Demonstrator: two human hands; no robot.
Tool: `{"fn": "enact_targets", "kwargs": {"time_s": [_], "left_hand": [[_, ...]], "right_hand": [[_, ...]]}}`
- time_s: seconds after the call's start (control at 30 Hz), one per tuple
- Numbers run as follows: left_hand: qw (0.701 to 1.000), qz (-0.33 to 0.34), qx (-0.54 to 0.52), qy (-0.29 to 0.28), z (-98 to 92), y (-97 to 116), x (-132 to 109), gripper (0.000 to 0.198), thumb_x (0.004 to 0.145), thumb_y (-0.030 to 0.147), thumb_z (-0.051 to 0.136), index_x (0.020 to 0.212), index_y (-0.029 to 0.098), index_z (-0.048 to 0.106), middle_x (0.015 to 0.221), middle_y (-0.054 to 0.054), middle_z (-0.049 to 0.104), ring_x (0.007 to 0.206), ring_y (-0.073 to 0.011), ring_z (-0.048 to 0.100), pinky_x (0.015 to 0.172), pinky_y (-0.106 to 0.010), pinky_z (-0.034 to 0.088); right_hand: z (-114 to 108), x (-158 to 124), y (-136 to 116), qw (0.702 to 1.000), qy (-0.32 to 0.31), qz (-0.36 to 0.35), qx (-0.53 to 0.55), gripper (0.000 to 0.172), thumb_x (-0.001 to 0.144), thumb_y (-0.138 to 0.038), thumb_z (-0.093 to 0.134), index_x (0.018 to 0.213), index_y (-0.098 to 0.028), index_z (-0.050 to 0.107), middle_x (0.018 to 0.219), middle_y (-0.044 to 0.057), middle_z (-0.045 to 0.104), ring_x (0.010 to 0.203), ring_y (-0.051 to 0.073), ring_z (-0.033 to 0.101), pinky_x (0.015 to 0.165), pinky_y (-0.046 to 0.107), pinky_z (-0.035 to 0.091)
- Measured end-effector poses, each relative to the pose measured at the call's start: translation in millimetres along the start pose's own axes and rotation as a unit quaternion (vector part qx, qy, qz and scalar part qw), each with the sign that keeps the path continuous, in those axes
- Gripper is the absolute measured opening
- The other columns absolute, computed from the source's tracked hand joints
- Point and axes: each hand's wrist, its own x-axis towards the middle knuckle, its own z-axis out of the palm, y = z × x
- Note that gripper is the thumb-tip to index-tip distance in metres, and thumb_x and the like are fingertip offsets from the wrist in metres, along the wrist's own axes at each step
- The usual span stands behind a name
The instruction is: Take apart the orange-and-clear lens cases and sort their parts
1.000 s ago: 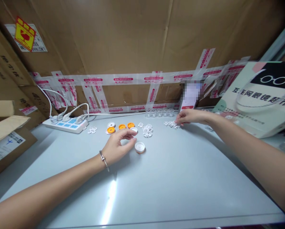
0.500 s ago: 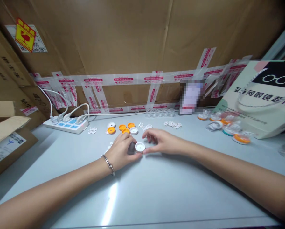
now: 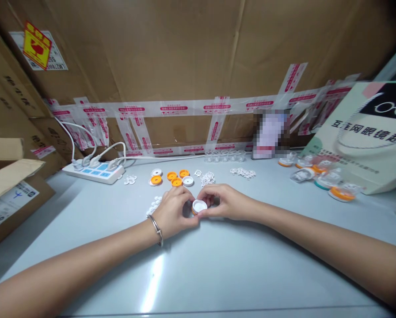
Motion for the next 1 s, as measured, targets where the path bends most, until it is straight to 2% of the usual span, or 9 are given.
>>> {"fn": "enact_targets", "kwargs": {"time_s": [0.13, 0.3, 0.43, 0.5, 0.6, 0.7, 0.77, 0.9, 1.0], "left_hand": [[1.000, -0.001, 0.001, 0.007, 0.8, -1, -1, 0.022, 0.063, 0.029, 0.064, 0.081, 0.018, 0.059, 0.085, -0.004, 0.057, 0.082, -0.0198, 0.052, 0.075, -0.034, 0.041], [1.000, -0.005, 0.010, 0.018, -1.8, 1, -4, 0.020, 0.065, 0.030, 0.063, 0.080, 0.018, 0.059, 0.084, -0.003, 0.057, 0.083, -0.0200, 0.051, 0.075, -0.034, 0.040], [0.999, -0.003, 0.037, 0.010, -3.8, 5, -7, 0.017, 0.066, 0.028, 0.062, 0.081, 0.019, 0.060, 0.086, -0.003, 0.057, 0.085, -0.0210, 0.050, 0.073, -0.034, 0.038], [0.999, 0.001, 0.043, 0.006, -3.9, 5, -8, 0.017, 0.067, 0.029, 0.061, 0.081, 0.020, 0.061, 0.087, -0.003, 0.056, 0.086, -0.0213, 0.050, 0.072, -0.034, 0.038], [0.999, 0.003, 0.044, 0.005, -3.5, 5, -9, 0.017, 0.067, 0.028, 0.061, 0.082, 0.020, 0.061, 0.088, -0.003, 0.056, 0.087, -0.0215, 0.050, 0.073, -0.034, 0.037], [0.999, 0.000, 0.049, 0.004, -3.7, 4, -9, 0.017, 0.068, 0.030, 0.061, 0.082, 0.020, 0.061, 0.089, -0.003, 0.056, 0.087, -0.0217, 0.050, 0.072, -0.034, 0.037], [0.999, -0.003, 0.050, 0.001, -4.3, 4, -9, 0.018, 0.069, 0.031, 0.061, 0.083, 0.020, 0.061, 0.090, -0.003, 0.056, 0.087, -0.0219, 0.049, 0.072, -0.035, 0.037], [0.999, -0.005, 0.046, -0.007, -4.8, 4, -9, 0.020, 0.068, 0.032, 0.061, 0.085, 0.020, 0.061, 0.090, -0.004, 0.056, 0.088, -0.0223, 0.049, 0.073, -0.035, 0.037], [0.999, -0.006, 0.048, -0.003, -4.0, 3, -9, 0.019, 0.068, 0.032, 0.061, 0.084, 0.020, 0.061, 0.090, -0.003, 0.056, 0.088, -0.0221, 0.049, 0.072, -0.035, 0.037]], "right_hand": [[-6, 0, -4, 0.999, -0.002, -0.034, -0.037, 0.023, 0.068, -0.031, 0.066, 0.085, -0.016, 0.063, 0.076, 0.002, 0.058, 0.070, 0.013, 0.050, 0.065, 0.025, 0.042], [-14, -1, -7, 0.998, -0.018, 0.027, 0.045, 0.028, 0.070, -0.035, 0.062, 0.090, -0.016, 0.063, 0.082, 0.003, 0.062, 0.072, 0.013, 0.054, 0.066, 0.026, 0.045], [-13, 6, -8, 0.991, 0.065, 0.069, 0.089, 0.035, 0.070, -0.034, 0.062, 0.100, -0.016, 0.061, 0.086, 0.004, 0.063, 0.077, 0.014, 0.057, 0.073, 0.029, 0.046], [-10, 15, -8, 0.988, 0.114, 0.076, 0.066, 0.040, 0.070, -0.032, 0.062, 0.107, -0.017, 0.059, 0.093, 0.005, 0.064, 0.082, 0.015, 0.058, 0.076, 0.030, 0.046], [-7, 36, -5, 0.989, 0.146, 0.024, -0.017, 0.034, 0.073, -0.030, 0.060, 0.105, -0.018, 0.060, 0.100, 0.006, 0.064, 0.091, 0.017, 0.057, 0.081, 0.031, 0.044], [-5, 60, 3, 0.981, 0.154, -0.027, -0.117, 0.027, 0.073, -0.026, 0.060, 0.099, -0.018, 0.063, 0.103, 0.006, 0.065, 0.097, 0.020, 0.055, 0.087, 0.035, 0.040], [-2, 72, 9, 0.975, 0.152, -0.022, -0.160, 0.027, 0.073, -0.025, 0.060, 0.097, -0.017, 0.064, 0.102, 0.007, 0.065, 0.097, 0.022, 0.054, 0.086, 0.036, 0.039], [4, 82, 19, 0.973, 0.135, -0.013, -0.186, 0.024, 0.075, -0.032, 0.058, 0.094, -0.018, 0.065, 0.096, 0.006, 0.067, 0.093, 0.022, 0.055, 0.085, 0.037, 0.039], [5, 82, 18, 0.972, 0.149, -0.005, -0.179, 0.032, 0.073, -0.036, 0.061, 0.099, -0.018, 0.063, 0.102, 0.008, 0.065, 0.100, 0.024, 0.053, 0.088, 0.039, 0.037]]}}
